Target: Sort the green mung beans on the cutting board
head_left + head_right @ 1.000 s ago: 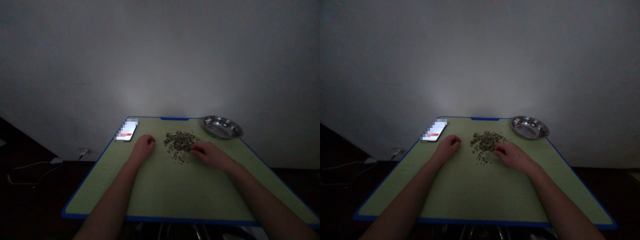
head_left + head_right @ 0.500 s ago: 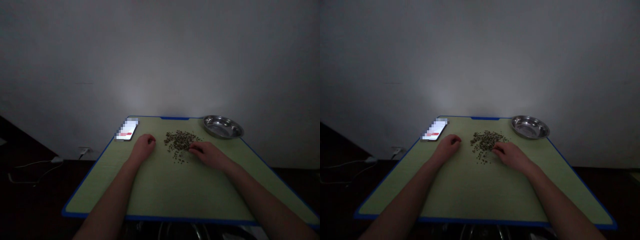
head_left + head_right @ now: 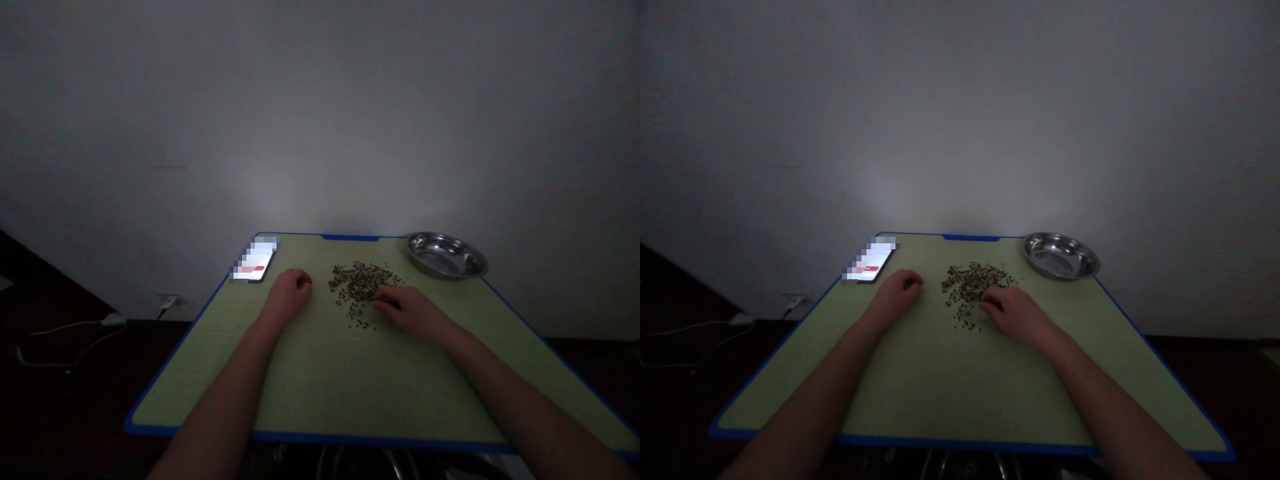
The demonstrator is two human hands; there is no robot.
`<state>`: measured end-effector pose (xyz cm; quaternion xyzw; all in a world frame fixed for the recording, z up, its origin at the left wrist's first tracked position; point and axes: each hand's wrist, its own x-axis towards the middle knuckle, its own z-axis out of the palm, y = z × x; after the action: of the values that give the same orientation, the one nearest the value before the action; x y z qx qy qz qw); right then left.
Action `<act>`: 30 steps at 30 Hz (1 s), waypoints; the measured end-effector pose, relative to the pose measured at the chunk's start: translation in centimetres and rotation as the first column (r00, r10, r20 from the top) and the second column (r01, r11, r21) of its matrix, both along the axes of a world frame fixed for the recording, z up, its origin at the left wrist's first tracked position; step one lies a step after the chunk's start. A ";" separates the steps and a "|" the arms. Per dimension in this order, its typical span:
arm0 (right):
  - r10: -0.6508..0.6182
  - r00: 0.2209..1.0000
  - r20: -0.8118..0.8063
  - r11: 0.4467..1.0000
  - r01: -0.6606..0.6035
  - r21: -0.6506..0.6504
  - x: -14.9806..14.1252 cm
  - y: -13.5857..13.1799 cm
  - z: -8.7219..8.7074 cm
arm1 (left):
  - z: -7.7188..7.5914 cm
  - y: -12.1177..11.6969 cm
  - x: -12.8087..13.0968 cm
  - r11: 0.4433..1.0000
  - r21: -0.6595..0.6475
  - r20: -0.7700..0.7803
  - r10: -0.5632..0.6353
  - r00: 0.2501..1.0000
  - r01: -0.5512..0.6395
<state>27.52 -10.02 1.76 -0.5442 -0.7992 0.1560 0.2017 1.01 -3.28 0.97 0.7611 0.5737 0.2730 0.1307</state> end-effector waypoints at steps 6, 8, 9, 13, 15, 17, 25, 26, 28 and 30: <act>-0.053 0.998 0.033 0.998 0.051 0.035 0.2 0.1 -0.1 | 0.0 0.0 0.0 1.000 -0.010 0.005 -0.005 1.000 0.005; -0.054 0.998 0.031 0.998 0.052 0.039 0.3 0.1 -0.1 | 0.1 0.0 0.0 1.000 -0.015 0.003 -0.010 1.000 0.010; -0.040 0.999 0.026 0.999 0.039 0.036 0.2 0.1 -0.1 | 0.1 0.0 0.0 1.000 -0.015 0.003 -0.011 1.000 0.011; 0.011 1.000 -0.009 1.000 -0.011 0.015 -0.2 0.0 -0.3 | 0.1 0.0 0.0 1.000 -0.005 0.001 -0.015 1.000 0.015; -0.007 1.000 -0.008 1.000 0.007 0.018 -0.4 0.0 -0.3 | 0.1 0.0 0.0 1.000 -0.003 -0.007 -0.013 1.000 0.013; -0.030 1.000 0.001 0.999 0.030 0.023 -0.5 0.0 -0.3 | 0.2 -0.1 0.0 1.000 -0.006 -0.014 -0.008 1.000 0.008; -0.052 0.999 -0.008 0.997 0.052 0.059 -0.3 0.1 -0.4 | 0.3 -0.2 0.1 1.000 -0.013 -0.008 0.001 1.000 -0.001; -0.042 0.999 -0.008 0.998 0.043 0.055 -0.4 0.1 -0.4 | 0.3 -0.1 0.1 1.000 -0.014 -0.005 -0.001 1.000 0.001; -0.041 0.999 -0.001 0.998 0.041 0.049 -0.6 0.2 -0.5 | 0.2 -0.1 0.1 1.000 -0.016 0.001 -0.001 1.000 0.001; -0.066 0.998 0.015 0.997 0.066 0.052 -0.7 0.2 -0.5 | 0.2 0.0 0.1 1.000 -0.021 0.002 -0.003 1.000 0.003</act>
<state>26.85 -9.80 1.30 -0.5663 -0.7862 0.1243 0.2140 1.09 -3.31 1.15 0.7601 0.5755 0.2675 0.1395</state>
